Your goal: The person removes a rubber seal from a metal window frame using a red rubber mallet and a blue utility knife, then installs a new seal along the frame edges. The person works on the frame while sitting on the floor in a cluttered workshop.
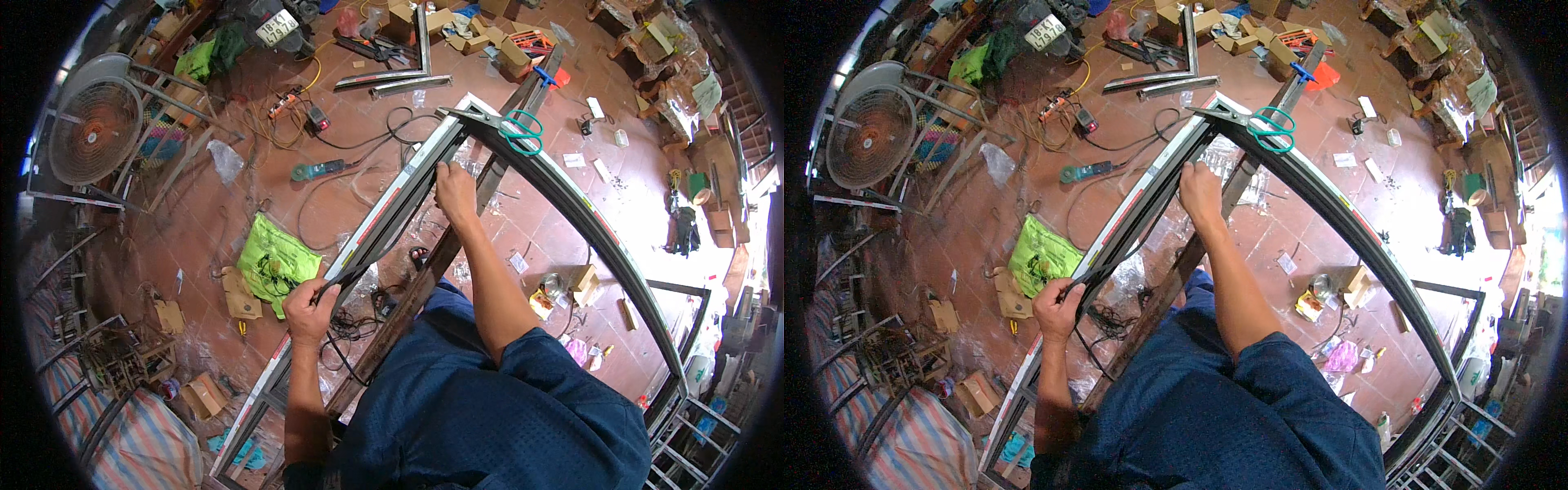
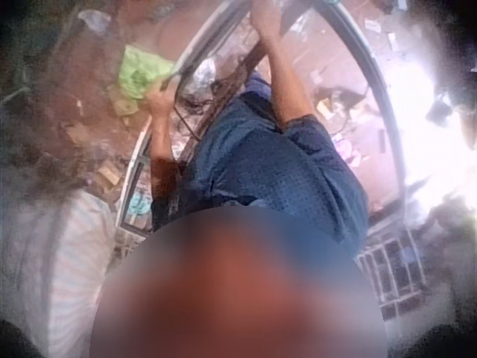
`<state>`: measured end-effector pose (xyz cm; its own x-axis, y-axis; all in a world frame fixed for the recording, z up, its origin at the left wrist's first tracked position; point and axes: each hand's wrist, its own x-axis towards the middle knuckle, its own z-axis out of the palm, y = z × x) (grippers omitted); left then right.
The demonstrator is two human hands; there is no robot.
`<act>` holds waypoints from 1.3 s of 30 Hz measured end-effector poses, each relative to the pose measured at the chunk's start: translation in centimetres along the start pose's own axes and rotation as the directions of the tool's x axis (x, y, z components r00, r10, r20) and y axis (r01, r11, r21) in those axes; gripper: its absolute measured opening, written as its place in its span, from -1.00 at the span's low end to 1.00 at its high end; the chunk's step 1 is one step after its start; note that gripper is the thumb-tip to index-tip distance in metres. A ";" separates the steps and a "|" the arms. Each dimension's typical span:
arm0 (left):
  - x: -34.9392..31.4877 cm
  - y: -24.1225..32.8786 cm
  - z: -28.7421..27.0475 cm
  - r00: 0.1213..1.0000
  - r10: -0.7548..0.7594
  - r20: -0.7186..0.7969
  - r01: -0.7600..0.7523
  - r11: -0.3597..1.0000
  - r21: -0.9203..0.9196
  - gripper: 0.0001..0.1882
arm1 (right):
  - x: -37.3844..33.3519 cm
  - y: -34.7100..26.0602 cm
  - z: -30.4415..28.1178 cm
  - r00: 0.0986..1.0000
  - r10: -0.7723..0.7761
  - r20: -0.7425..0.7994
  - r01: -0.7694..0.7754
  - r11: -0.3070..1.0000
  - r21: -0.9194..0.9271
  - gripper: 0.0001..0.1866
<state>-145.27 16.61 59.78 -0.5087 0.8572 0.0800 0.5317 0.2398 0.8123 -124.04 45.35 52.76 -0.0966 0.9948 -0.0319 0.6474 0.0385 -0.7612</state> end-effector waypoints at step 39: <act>1.2 0.3 2.2 0.986 -0.151 0.074 0.158 0.982 -0.104 -0.73 | 7.9 0.4 1.0 0.783 0.621 -0.043 -0.318 0.458 0.830 -0.53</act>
<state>-144.26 18.68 58.87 -0.5316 0.8426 -0.0864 0.3710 0.3233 0.8705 -125.27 53.12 51.60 0.3586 0.8065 -0.4701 -0.2998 -0.3774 -0.8762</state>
